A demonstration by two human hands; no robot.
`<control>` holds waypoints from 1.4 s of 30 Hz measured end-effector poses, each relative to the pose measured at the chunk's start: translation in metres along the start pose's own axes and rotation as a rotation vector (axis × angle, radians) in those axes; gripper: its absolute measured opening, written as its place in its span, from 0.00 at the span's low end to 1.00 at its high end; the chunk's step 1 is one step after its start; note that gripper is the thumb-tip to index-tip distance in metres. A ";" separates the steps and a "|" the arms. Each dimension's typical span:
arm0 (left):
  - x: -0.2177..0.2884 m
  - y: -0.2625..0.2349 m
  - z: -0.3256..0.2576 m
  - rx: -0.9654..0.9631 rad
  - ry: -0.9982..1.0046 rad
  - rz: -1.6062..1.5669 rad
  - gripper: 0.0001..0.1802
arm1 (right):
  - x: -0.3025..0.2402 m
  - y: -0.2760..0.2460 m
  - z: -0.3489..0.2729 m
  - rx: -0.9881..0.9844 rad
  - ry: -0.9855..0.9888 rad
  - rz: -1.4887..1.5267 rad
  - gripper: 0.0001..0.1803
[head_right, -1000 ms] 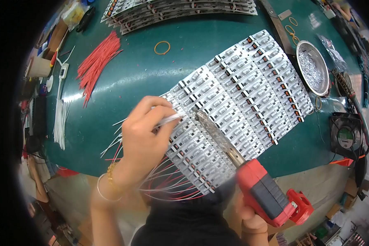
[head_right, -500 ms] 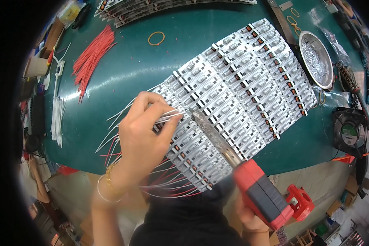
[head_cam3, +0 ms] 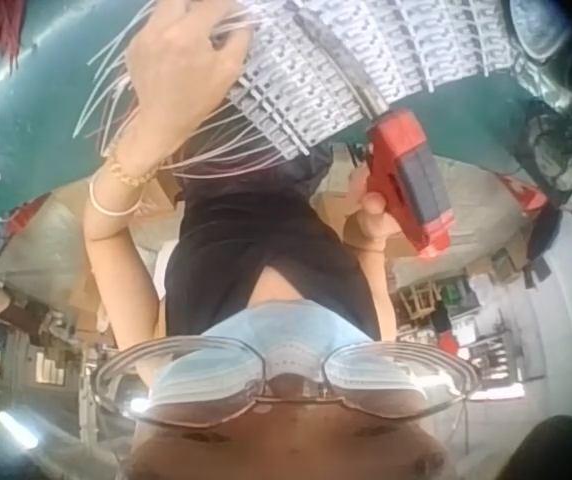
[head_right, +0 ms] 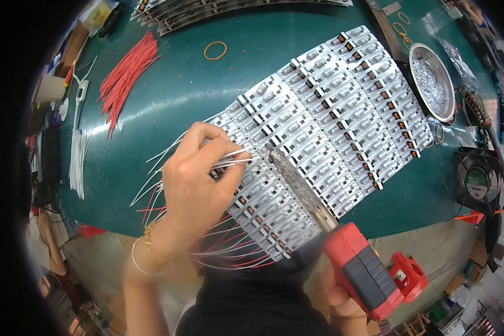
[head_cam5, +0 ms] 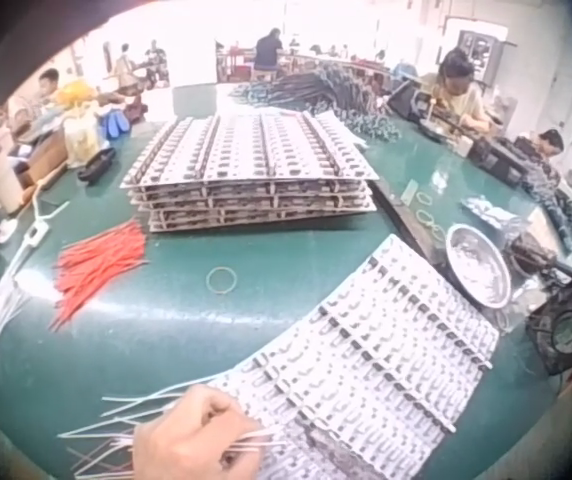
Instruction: The person solders bundles of white and red wires onto an array of circuit boards using a soldering gun.
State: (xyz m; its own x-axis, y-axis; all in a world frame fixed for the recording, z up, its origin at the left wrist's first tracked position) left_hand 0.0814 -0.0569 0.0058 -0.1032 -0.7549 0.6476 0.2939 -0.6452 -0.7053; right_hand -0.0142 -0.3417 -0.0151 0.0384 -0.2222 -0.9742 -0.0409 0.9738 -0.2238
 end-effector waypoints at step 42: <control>0.010 0.000 -0.005 -0.065 0.085 -0.009 0.08 | -0.001 0.000 -0.013 0.033 0.116 0.085 0.45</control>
State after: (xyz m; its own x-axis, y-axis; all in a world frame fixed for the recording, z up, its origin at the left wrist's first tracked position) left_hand 0.0752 -0.0648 0.0109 -0.1868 -0.7543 0.6294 0.2302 -0.6565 -0.7184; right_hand -0.0267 -0.3424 -0.0147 -0.0790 -0.1411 -0.9868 -0.0058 0.9900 -0.1411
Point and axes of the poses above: each hand's wrist, its own z-axis towards the middle knuckle, its own y-axis out of the palm, x = y × z, the point moved 3 cm from there along z, towards the middle knuckle, and after that the axes turned 1 degree about z, right-handed, at the moved point
